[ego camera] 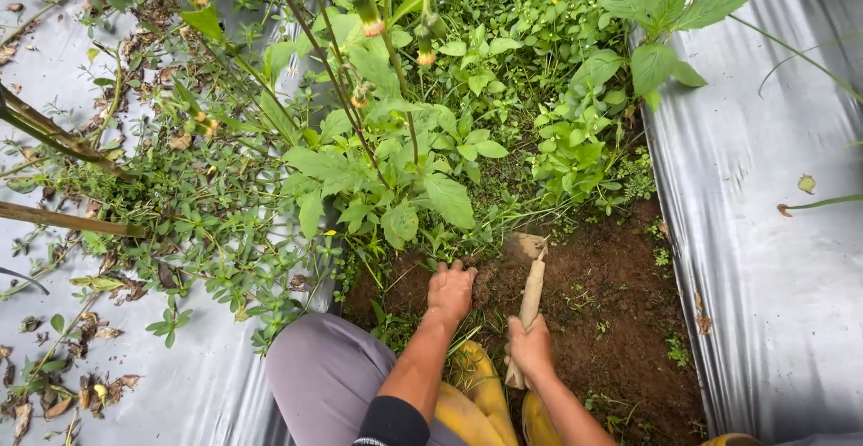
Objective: Using a hand hoe to clear weeds from a soil patch between plastic-covered planting beds.
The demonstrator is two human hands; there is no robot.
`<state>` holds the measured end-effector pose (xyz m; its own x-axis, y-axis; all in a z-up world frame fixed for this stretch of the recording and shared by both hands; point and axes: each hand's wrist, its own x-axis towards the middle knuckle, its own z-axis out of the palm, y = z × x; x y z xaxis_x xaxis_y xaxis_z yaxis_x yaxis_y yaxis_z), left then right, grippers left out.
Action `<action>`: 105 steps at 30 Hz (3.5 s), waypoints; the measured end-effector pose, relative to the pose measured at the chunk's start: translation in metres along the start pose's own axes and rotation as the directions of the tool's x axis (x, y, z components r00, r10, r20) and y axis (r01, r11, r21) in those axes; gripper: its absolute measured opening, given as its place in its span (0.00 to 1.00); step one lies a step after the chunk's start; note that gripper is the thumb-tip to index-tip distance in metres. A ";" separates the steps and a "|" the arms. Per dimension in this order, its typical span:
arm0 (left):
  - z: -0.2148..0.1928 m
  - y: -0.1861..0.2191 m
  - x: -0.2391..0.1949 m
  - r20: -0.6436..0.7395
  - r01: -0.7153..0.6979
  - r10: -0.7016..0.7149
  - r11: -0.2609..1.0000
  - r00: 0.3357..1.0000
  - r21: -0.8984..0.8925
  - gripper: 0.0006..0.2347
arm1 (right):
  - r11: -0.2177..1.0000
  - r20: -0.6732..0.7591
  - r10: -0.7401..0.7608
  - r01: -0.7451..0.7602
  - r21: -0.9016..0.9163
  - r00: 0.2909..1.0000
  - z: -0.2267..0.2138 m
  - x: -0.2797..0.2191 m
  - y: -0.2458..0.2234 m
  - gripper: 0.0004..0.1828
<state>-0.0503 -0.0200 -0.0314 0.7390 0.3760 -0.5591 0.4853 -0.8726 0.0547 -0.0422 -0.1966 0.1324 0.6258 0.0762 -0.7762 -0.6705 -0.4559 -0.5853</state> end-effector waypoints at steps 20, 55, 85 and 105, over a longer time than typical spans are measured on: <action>-0.074 -0.001 -0.034 0.324 -0.485 0.366 0.576 0.873 0.658 0.29 | 0.986 0.182 0.127 -0.104 -0.130 0.975 0.017 -0.064 0.016 0.13; -0.112 0.102 -0.050 -0.437 -0.173 0.139 0.984 0.889 -0.037 0.18 | 0.854 -0.284 -0.516 0.511 -0.099 0.808 -0.064 -0.076 -0.020 0.11; -0.374 0.196 -0.048 -0.006 -0.521 0.605 0.690 0.796 0.503 0.10 | 0.988 -0.208 -0.064 0.091 0.124 0.976 -0.089 -0.025 -0.016 0.14; -0.238 0.205 0.115 -0.163 -0.663 0.818 0.548 0.551 0.509 0.38 | 0.903 -0.500 0.281 -0.402 -0.150 0.819 -0.073 0.055 -0.010 0.39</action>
<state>0.2459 -0.0814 0.1128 0.8807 -0.4560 -0.1280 -0.4621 -0.8866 -0.0205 0.0282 -0.2521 0.1125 0.5233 -0.5095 -0.6831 -0.7975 -0.5752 -0.1819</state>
